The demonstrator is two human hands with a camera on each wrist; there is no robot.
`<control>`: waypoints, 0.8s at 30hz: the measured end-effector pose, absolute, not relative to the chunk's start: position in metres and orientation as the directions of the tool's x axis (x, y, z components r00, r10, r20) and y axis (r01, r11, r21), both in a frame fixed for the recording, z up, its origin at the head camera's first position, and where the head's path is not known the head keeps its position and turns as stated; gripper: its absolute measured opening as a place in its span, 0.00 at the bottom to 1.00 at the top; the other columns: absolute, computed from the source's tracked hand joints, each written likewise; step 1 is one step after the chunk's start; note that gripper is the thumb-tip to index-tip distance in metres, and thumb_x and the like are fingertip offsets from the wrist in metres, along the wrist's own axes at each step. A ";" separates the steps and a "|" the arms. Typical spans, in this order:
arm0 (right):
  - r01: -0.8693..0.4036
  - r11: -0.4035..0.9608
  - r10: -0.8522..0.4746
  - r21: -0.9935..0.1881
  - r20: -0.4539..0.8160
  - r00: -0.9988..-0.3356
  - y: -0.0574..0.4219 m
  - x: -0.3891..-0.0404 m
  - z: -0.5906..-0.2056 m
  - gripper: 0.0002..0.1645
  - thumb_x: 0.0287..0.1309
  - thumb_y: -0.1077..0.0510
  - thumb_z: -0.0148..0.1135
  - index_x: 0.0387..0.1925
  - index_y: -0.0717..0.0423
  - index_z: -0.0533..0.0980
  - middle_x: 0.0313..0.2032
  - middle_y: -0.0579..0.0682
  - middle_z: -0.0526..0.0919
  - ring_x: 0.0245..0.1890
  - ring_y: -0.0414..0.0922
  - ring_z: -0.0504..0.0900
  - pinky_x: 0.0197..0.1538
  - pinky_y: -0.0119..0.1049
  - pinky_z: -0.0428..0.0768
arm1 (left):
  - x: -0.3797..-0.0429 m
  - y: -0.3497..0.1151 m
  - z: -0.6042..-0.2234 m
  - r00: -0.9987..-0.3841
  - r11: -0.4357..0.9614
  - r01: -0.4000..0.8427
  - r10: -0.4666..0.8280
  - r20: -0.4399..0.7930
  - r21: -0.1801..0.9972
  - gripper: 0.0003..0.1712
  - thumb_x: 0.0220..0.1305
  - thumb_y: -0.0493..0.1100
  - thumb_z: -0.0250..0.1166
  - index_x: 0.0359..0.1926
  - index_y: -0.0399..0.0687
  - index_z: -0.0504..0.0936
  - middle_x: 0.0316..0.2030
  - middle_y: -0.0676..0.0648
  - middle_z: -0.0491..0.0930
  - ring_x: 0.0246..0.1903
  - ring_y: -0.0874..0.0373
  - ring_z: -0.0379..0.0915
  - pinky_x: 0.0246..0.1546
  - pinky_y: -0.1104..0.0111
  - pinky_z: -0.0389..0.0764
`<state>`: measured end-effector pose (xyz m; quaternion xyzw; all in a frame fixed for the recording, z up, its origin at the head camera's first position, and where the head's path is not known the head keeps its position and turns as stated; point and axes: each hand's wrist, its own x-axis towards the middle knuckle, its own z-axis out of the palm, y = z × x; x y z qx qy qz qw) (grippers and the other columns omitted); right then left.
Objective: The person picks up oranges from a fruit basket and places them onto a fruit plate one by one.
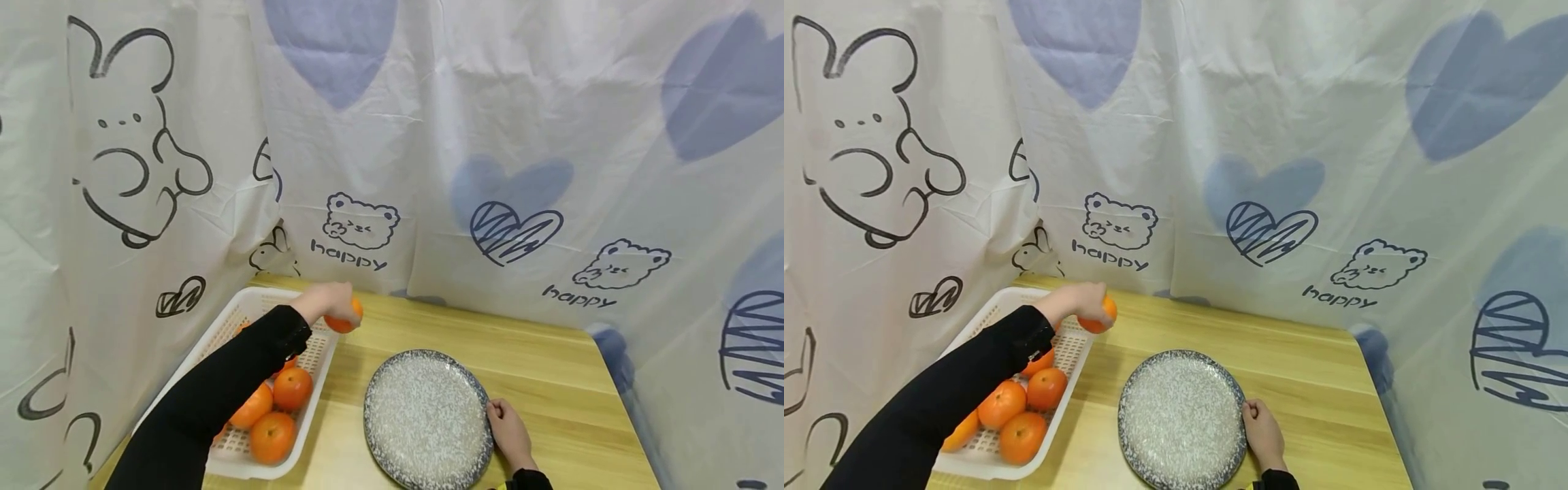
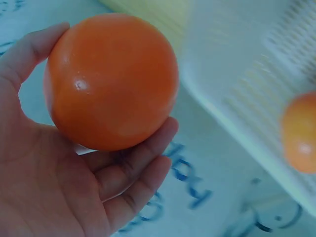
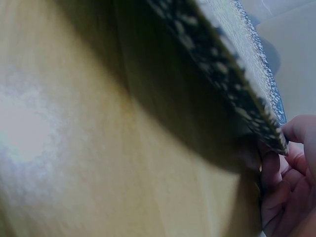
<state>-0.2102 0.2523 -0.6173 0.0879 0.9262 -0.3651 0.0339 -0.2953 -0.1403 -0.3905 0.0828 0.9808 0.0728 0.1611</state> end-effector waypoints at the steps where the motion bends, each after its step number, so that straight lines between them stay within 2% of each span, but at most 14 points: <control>1: 0.189 0.719 0.140 -0.669 -0.127 -0.982 0.252 -0.210 -0.617 0.19 0.68 0.50 0.50 0.44 0.62 0.77 0.31 0.49 0.77 0.32 0.45 0.75 0.35 0.36 0.68 | -0.295 -0.132 -0.388 -0.933 0.968 0.165 0.215 -0.288 0.187 0.38 0.43 0.56 0.71 0.51 0.38 0.70 0.36 0.44 0.75 0.35 0.52 0.72 0.35 0.64 0.74; 5: 0.192 0.719 0.148 -0.668 -0.123 -0.981 0.253 -0.212 -0.620 0.19 0.69 0.50 0.50 0.45 0.61 0.77 0.31 0.49 0.77 0.33 0.45 0.75 0.36 0.36 0.68 | -0.291 -0.092 -0.388 -0.919 0.935 0.259 0.315 -0.236 0.242 0.42 0.42 0.50 0.72 0.56 0.34 0.69 0.42 0.43 0.73 0.41 0.51 0.69 0.40 0.63 0.74; 9: 0.180 0.714 0.146 -0.677 -0.108 -0.983 0.254 -0.213 -0.623 0.18 0.68 0.51 0.51 0.44 0.61 0.77 0.30 0.48 0.76 0.32 0.45 0.74 0.35 0.36 0.68 | -0.286 -0.052 -0.409 -0.897 0.905 0.333 0.390 -0.207 0.264 0.35 0.38 0.47 0.76 0.50 0.40 0.75 0.40 0.45 0.74 0.42 0.52 0.64 0.40 0.66 0.72; 12: 0.169 0.712 0.148 -0.682 -0.090 -0.985 0.254 -0.214 -0.620 0.16 0.68 0.52 0.51 0.43 0.60 0.77 0.30 0.48 0.76 0.31 0.44 0.73 0.35 0.35 0.68 | -0.285 -0.029 -0.431 -0.889 0.882 0.357 0.422 -0.176 0.309 0.33 0.37 0.47 0.79 0.46 0.43 0.75 0.39 0.45 0.73 0.41 0.54 0.64 0.39 0.68 0.72; 18: 0.160 0.708 0.155 -0.687 -0.070 -0.985 0.251 -0.215 -0.619 0.16 0.68 0.52 0.51 0.43 0.60 0.78 0.30 0.48 0.77 0.31 0.43 0.74 0.35 0.35 0.69 | -0.287 0.003 -0.474 -0.908 0.830 0.341 0.413 -0.076 0.441 0.41 0.41 0.46 0.78 0.56 0.39 0.69 0.49 0.38 0.68 0.42 0.51 0.67 0.38 0.67 0.76; 24: 0.177 0.706 0.159 -0.686 -0.091 -0.983 0.252 -0.211 -0.623 0.16 0.68 0.52 0.51 0.43 0.61 0.78 0.30 0.48 0.77 0.30 0.43 0.73 0.34 0.36 0.68 | -0.290 0.027 -0.520 -0.934 0.788 0.288 0.357 -0.021 0.544 0.41 0.45 0.43 0.77 0.58 0.39 0.66 0.57 0.36 0.64 0.46 0.49 0.68 0.38 0.64 0.77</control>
